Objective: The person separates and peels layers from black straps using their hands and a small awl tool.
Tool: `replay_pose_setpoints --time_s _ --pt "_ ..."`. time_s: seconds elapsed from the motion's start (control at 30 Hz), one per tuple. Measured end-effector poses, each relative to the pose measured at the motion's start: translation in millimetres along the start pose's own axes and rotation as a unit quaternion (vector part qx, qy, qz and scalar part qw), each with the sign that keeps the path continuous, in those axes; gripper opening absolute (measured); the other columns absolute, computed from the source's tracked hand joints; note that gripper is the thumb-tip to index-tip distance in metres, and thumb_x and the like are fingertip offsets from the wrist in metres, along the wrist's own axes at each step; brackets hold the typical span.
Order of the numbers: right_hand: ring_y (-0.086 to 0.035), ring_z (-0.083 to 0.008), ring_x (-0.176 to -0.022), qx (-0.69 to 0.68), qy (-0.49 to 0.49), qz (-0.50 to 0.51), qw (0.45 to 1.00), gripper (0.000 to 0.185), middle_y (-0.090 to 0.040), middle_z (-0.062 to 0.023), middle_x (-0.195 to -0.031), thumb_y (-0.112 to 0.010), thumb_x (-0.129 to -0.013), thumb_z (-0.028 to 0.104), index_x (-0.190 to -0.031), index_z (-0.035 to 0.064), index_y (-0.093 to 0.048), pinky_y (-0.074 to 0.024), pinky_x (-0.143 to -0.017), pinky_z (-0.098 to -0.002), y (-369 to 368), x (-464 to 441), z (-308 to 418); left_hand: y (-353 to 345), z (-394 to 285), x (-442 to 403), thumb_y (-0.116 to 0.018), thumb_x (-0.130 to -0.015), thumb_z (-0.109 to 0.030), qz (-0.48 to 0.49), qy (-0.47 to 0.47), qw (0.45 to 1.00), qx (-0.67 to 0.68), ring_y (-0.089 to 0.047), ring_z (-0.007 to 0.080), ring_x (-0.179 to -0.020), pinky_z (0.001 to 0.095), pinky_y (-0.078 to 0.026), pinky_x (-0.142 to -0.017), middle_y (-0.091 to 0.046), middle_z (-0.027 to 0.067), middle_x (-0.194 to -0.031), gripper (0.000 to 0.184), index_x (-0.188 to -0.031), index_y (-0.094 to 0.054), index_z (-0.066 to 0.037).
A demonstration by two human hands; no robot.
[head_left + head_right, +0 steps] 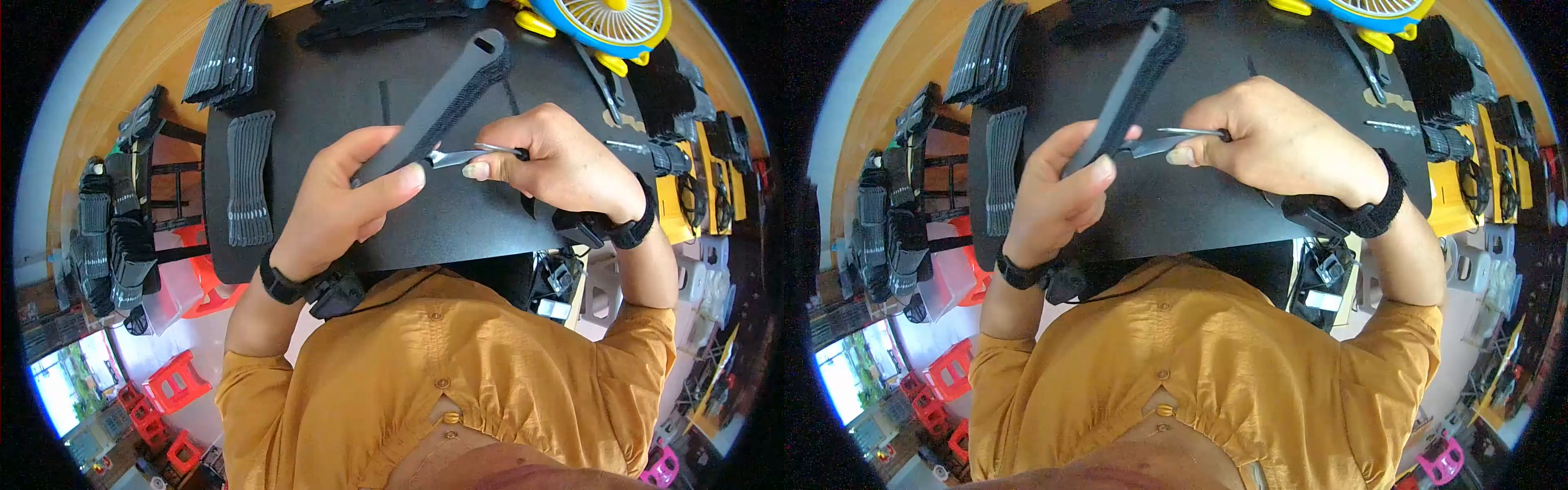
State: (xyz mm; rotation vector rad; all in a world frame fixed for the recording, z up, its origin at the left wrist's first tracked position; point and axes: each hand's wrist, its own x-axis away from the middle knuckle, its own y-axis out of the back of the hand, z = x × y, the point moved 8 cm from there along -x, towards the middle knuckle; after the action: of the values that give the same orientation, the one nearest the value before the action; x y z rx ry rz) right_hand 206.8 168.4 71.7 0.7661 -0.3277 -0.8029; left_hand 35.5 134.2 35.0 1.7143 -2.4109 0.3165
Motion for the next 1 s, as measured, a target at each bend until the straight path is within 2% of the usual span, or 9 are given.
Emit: replay_pose_setpoints --time_s 0.03,0.1,0.17,0.3,0.5,0.7,0.83,0.9,1.0 --pt "-0.048 -0.0312 -0.053 0.015 0.011 -0.001 1.0 0.021 -0.055 -0.0202 -0.063 -0.067 -0.088 0.023 -0.084 0.0029 -0.068 -0.0415 -0.053 -0.0385 5.0 1.5 1.4 6.7 -1.9 2.9 -0.057 -0.095 -0.018 -0.01 0.0 0.999 0.039 -0.028 0.0011 -0.039 0.0197 -0.021 -0.037 -0.04 -0.0082 -0.06 0.026 -0.118 -0.058 -0.006" --pt "-0.048 -0.0189 -0.049 0.02 -0.14 0.0 0.99 0.021 -0.05 -0.0126 -0.055 -0.068 -0.088 0.022 -0.083 0.0017 -0.067 -0.0391 -0.05 -0.0351 25.3 16.0 -27.2 59.2 -16.4 10.0 -0.056 -0.097 -0.018 -0.027 -0.133 0.957 0.256 -0.032 0.0012 -0.042 0.0202 -0.023 -0.038 -0.038 -0.0089 -0.059 0.014 -0.103 -0.061 -0.006" --pt "-0.047 -0.0124 -0.048 -0.028 -0.203 0.007 0.979 0.023 -0.049 -0.0057 -0.052 -0.067 -0.09 0.023 -0.082 0.0012 -0.067 -0.0382 -0.049 -0.0321 20.5 26.5 -42.0 72.1 -20.0 10.2 -0.051 -0.099 -0.018 -0.012 -0.146 0.952 0.268 -0.036 0.0051 -0.042 0.0226 -0.028 -0.039 -0.035 -0.005 -0.058 0.015 -0.096 -0.057 -0.004" --pt "-0.048 -0.0123 -0.047 -0.055 -0.184 0.048 0.98 0.026 -0.051 -0.0026 -0.051 -0.066 -0.091 0.026 -0.082 0.0016 -0.068 -0.0387 -0.048 -0.0308 -0.5 12.9 -26.1 30.4 11.5 -6.6 -0.057 -0.096 -0.019 -0.026 -0.075 0.98 0.183 -0.056 0.012 -0.057 0.0249 -0.043 -0.05 -0.057 0.0039 -0.073 0.016 -0.095 -0.059 -0.003" --pt "-0.051 -0.0134 -0.048 -0.061 -0.134 0.125 0.981 0.028 -0.054 -0.0032 -0.052 -0.065 -0.092 0.028 -0.083 0.0027 -0.069 -0.0404 -0.051 -0.0309 -29.5 -9.8 -13.3 1.2 9.5 -26.4 -0.069 -0.088 -0.013 0.034 0.014 0.999 -0.015 -0.046 0.0051 -0.045 0.0212 -0.037 -0.041 -0.055 0.0 -0.069 0.016 -0.096 -0.062 -0.001" --pt "-0.055 -0.0117 -0.057 -0.041 -0.141 0.126 0.981 0.031 -0.06 -0.0018 -0.058 -0.07 -0.088 0.031 -0.077 0.0027 -0.066 -0.0419 -0.058 -0.0294 -12.0 -15.0 -56.3 54.2 8.6 -62.0 -0.074 -0.085 -0.021 -0.121 -0.033 0.97 -0.208 -0.043 0.0033 -0.044 0.0198 -0.032 -0.04 -0.052 -0.0047 -0.059 0.019 -0.088 -0.064 -0.005" --pt "-0.06 -0.0089 -0.064 -0.123 -0.178 0.08 0.973 0.017 -0.065 -0.0002 -0.066 -0.068 -0.09 0.023 -0.088 0.0058 -0.068 -0.0453 -0.068 -0.0259 2.3 -14.7 -102.9 75.0 5.5 -88.2 -0.073 -0.086 -0.024 -0.134 -0.045 0.954 -0.263 -0.043 0.0038 -0.045 0.0209 -0.031 -0.04 -0.051 -0.0047 -0.058 0.021 -0.087 -0.063 -0.006" --pt "-0.047 -0.0032 -0.048 -0.065 -0.247 0.046 0.966 0.018 -0.065 0.0023 -0.069 -0.065 -0.092 0.024 -0.095 0.0065 -0.067 -0.0329 -0.042 -0.0203 16.3 -14.4 -115.2 82.0 9.1 -103.0 -0.073 -0.086 -0.024 -0.115 -0.03 0.965 -0.233 -0.044 0.0046 -0.045 0.0214 -0.033 -0.04 -0.051 -0.0042 -0.057 0.021 -0.087 -0.063 -0.005" --pt "-0.04 -0.0014 -0.043 -0.111 -0.26 -0.022 0.959 0.019 -0.065 0.0031 -0.068 -0.064 -0.092 0.025 -0.097 0.0071 -0.066 -0.0228 -0.036 -0.0193 17.8 -18.3 -139.4 90.2 10.2 -124.4 -0.072 -0.087 -0.025 -0.1 -0.039 0.963 -0.247 -0.048 0.0059 -0.046 0.0213 -0.038 -0.042 -0.053 -0.0023 -0.059 0.022 -0.086 -0.062 -0.004"
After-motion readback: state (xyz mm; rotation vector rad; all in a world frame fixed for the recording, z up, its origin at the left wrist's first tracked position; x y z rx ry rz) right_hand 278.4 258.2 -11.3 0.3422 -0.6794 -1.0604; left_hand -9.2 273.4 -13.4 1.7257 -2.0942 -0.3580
